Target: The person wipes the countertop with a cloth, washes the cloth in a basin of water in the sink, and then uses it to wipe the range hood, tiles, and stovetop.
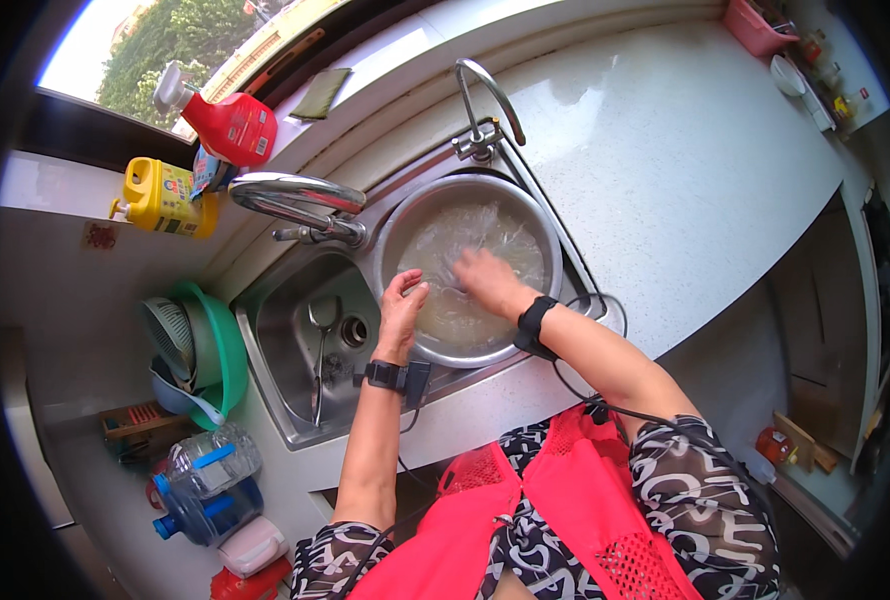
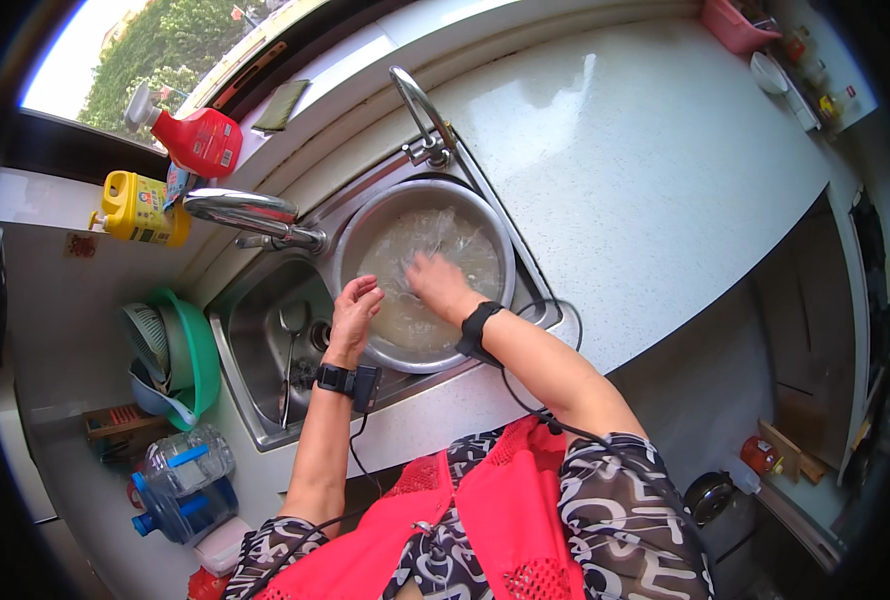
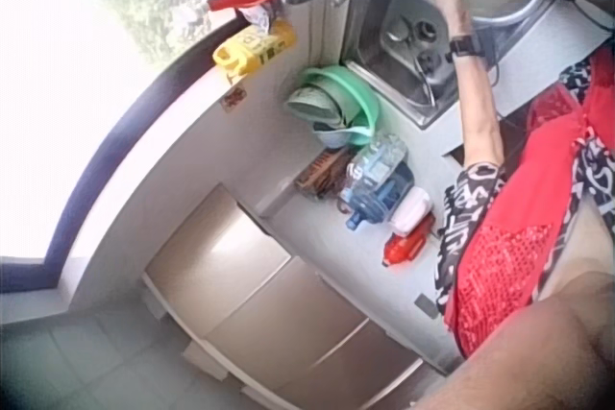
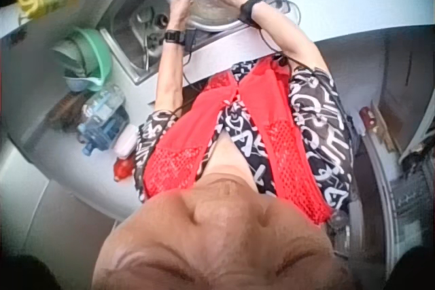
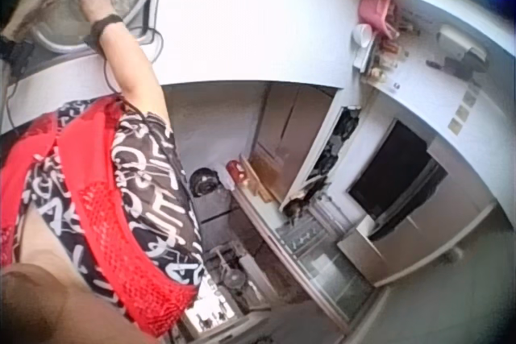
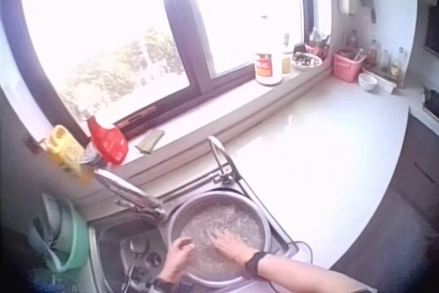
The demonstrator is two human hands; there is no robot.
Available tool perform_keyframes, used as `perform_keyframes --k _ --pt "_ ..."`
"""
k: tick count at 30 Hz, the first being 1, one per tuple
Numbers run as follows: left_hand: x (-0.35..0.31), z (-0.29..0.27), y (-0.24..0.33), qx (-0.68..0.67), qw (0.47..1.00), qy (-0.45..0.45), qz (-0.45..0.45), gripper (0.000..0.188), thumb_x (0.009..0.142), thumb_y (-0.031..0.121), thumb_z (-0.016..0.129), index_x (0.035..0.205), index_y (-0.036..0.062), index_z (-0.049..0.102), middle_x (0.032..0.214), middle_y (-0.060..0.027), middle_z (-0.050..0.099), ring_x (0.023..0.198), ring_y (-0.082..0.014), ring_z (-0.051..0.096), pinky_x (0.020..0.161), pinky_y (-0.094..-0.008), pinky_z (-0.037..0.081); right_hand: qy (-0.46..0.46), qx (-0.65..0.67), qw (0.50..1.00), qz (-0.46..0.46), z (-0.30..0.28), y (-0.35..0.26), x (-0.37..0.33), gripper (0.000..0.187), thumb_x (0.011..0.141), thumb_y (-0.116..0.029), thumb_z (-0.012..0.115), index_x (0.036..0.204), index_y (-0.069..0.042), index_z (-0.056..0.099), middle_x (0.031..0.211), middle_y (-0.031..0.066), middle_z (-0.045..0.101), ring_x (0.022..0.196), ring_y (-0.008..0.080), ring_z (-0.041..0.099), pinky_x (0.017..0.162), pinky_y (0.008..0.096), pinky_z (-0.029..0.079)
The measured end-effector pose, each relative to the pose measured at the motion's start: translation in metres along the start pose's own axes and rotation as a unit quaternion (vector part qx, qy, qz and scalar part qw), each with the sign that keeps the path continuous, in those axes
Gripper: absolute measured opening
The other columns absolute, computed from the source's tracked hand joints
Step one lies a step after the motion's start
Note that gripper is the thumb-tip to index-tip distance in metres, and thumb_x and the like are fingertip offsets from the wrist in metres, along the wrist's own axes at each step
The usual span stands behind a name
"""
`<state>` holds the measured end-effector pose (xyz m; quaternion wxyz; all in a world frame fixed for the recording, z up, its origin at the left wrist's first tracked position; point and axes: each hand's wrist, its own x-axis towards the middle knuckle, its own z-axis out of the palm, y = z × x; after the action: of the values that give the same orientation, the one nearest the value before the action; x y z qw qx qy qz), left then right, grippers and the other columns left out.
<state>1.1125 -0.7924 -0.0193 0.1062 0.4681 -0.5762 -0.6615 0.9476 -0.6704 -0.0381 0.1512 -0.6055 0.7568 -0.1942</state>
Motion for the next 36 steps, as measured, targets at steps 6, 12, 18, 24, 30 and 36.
perform_keyframes --k 6,12,18,24,30,36 --pt "-0.008 0.004 0.022 0.109 0.984 -0.115 0.077 0.058 0.079 0.006 0.068 0.134 0.002 0.049 0.131 -0.0106 0.055 0.125 -0.0237 0.051 0.104 -0.0368 0.041 -0.05 0.086 0.994 0.048 -0.026 0.014 -0.003 0.036 0.073 -0.003 0.067 0.108 -0.005 0.058 0.11 0.0188 0.06 0.102 0.0393 0.059 0.084 0.0451 0.051" --pt "-0.019 0.021 0.055 0.158 0.957 -0.182 0.164 0.065 0.07 0.02 0.082 0.126 0.0013 0.055 0.117 -0.0113 0.064 0.108 -0.0182 0.058 0.097 -0.0318 0.043 -0.074 0.275 0.953 -0.104 -0.128 -0.044 0.037 0.046 0.067 0.0 0.067 0.111 -0.003 0.058 0.099 0.0222 0.066 0.098 0.0406 0.063 0.08 0.0445 0.051" --pt "-0.04 0.055 0.078 -0.017 0.975 -0.157 0.156 0.023 0.078 0.017 0.078 0.096 0.004 0.07 0.09 -0.0027 0.07 0.088 -0.0118 0.064 0.082 -0.0269 0.05 0.015 0.322 0.945 -0.064 -0.166 -0.066 0.04 0.025 0.074 -0.006 0.061 0.099 -0.003 0.067 0.096 0.0147 0.066 0.091 0.0259 0.065 0.083 0.0333 0.051" --pt "-0.041 0.037 0.078 -0.193 0.942 -0.259 0.088 0.038 0.086 0.002 0.062 0.123 0.001 0.054 0.113 -0.0112 0.065 0.099 -0.0195 0.065 0.091 -0.0327 0.052 0.104 0.611 0.785 -0.002 -0.17 -0.031 -0.002 0.025 0.083 -0.004 0.06 0.108 -0.002 0.063 0.096 0.0038 0.065 0.088 0.0104 0.062 0.079 0.0245 0.052" --pt "-0.046 0.044 0.097 -0.349 0.886 -0.27 0.139 0.044 0.081 -0.003 0.055 0.125 -0.0058 0.05 0.131 -0.0217 0.056 0.123 -0.0337 0.055 0.107 -0.044 0.044 0.008 0.719 0.69 0.084 -0.084 -0.025 -0.062 0.015 0.089 -0.014 0.066 0.102 -0.009 0.06 0.096 -0.0011 0.06 0.089 0.0074 0.058 0.08 0.0248 0.05" --pt "-0.042 0.045 0.087 -0.36 0.87 -0.318 0.11 0.048 0.079 -0.001 0.055 0.126 -0.006 0.048 0.131 -0.022 0.056 0.123 -0.038 0.054 0.108 -0.0456 0.042 0.013 0.806 0.553 0.212 -0.075 0.01 -0.043 0.056 0.086 -0.067 0.057 0.102 -0.013 0.062 0.098 0.0015 0.061 0.107 0.0146 0.054 0.098 0.0368 0.038"
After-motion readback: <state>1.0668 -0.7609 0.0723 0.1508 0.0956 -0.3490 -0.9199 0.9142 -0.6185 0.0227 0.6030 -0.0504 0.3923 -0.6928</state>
